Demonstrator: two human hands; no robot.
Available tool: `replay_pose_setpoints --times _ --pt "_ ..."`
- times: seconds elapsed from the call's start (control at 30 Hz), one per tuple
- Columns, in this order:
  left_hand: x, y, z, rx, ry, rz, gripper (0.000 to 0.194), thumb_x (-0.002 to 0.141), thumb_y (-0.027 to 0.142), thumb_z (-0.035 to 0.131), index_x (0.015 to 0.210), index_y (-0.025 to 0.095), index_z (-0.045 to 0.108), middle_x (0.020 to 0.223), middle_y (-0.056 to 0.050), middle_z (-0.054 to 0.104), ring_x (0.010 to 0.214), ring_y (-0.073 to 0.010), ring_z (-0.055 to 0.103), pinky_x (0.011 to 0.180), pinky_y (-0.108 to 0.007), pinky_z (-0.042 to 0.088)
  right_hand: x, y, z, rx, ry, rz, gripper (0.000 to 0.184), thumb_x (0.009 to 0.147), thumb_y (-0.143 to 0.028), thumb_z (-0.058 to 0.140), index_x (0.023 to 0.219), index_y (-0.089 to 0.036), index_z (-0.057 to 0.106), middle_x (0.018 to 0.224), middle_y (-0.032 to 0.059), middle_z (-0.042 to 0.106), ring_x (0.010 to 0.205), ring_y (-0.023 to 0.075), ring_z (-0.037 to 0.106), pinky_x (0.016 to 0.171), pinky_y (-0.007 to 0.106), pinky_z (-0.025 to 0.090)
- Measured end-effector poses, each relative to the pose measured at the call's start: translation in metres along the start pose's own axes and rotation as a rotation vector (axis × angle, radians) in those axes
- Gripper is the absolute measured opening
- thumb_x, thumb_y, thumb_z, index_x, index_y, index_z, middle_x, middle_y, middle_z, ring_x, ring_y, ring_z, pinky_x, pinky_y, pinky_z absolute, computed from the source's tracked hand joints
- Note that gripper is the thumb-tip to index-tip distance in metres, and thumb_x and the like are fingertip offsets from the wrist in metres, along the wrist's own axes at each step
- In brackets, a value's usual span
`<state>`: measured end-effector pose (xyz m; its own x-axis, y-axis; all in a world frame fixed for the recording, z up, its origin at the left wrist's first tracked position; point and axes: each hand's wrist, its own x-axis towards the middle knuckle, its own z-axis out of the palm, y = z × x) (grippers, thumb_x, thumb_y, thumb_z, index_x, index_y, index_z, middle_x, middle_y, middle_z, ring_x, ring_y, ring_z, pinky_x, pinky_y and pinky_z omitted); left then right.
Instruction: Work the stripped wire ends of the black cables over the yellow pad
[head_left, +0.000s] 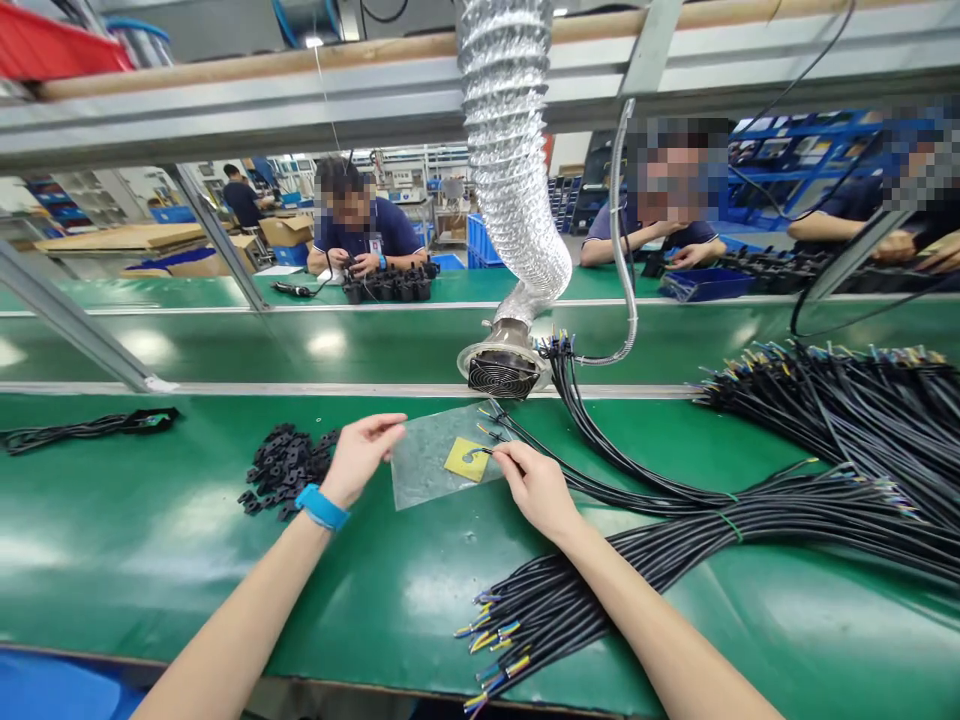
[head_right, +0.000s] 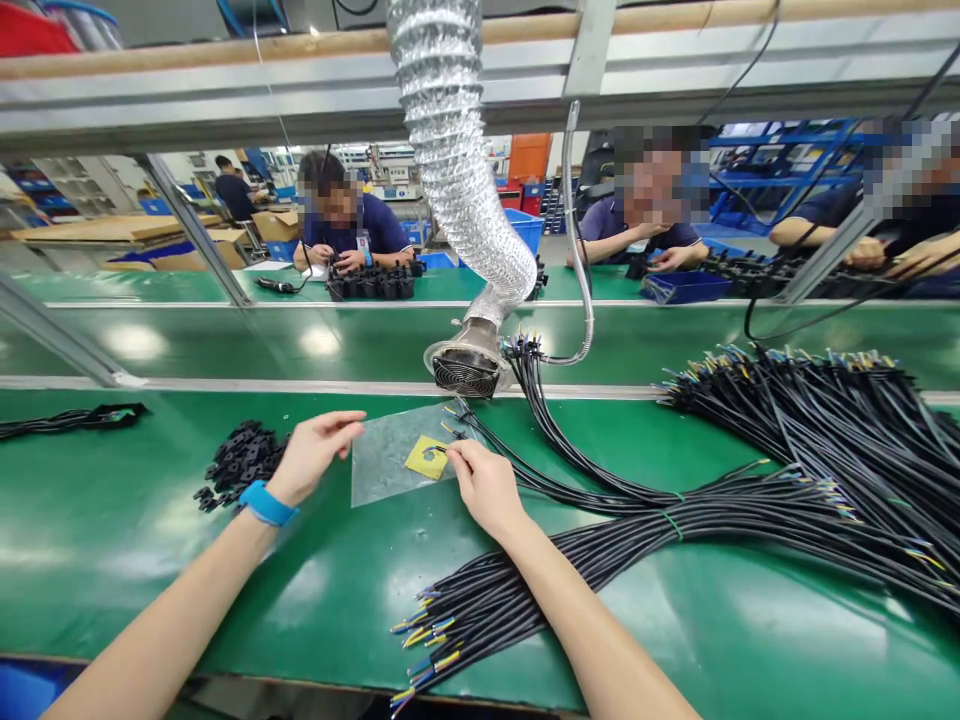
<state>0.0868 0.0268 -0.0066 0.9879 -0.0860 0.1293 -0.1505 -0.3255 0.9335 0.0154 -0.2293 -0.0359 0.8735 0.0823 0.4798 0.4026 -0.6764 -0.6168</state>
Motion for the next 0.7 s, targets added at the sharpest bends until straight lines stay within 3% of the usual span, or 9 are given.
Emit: replay_pose_setpoints --times 0.17,0.3,0.47,0.7 --pt "-0.005 0.022 0.058 -0.413 -0.382 -0.184 0.047 0.066 0.039 0.079 0.104 0.012 0.072 0.089 -0.01 0.072 0.061 -0.0093 0.053 0.061 -0.024 0.044 -0.001 -0.002 -0.003 0.161 0.131 0.023 0.027 0.097 -0.034 0.041 0.094 -0.019 0.062 0.087 0.0071 0.068 0.079 0.0183 0.063 0.073 0.028 0.049" --pt "0.0 0.032 0.087 -0.573 -0.493 -0.223 0.054 0.062 0.032 0.082 0.11 0.011 0.069 0.092 -0.011 0.072 0.066 -0.0099 0.057 0.068 -0.026 0.046 0.0 -0.004 -0.004 0.176 0.202 0.028 0.026 0.097 -0.034 0.041 0.093 -0.019 0.062 0.086 0.007 0.068 0.078 0.0179 0.063 0.072 0.028 0.05" --pt "0.003 0.042 0.097 -0.587 -0.517 -0.182 0.053 0.061 0.029 0.083 0.109 0.011 0.067 0.084 -0.008 0.072 0.063 -0.0101 0.058 0.064 -0.024 0.046 0.0 -0.004 -0.006 0.156 0.287 0.034 0.025 0.097 -0.033 0.041 0.092 -0.019 0.062 0.083 0.0067 0.067 0.072 0.0168 0.063 0.067 0.027 0.05" --pt "0.009 0.047 0.089 -0.514 -0.518 -0.127 0.044 0.065 0.027 0.079 0.104 0.011 0.067 0.081 -0.007 0.07 0.063 -0.011 0.059 0.064 -0.025 0.047 0.0 -0.002 -0.005 0.107 0.289 0.051 0.028 0.097 -0.036 0.042 0.088 -0.019 0.063 0.074 0.0047 0.064 0.064 0.0158 0.059 0.06 0.027 0.046"
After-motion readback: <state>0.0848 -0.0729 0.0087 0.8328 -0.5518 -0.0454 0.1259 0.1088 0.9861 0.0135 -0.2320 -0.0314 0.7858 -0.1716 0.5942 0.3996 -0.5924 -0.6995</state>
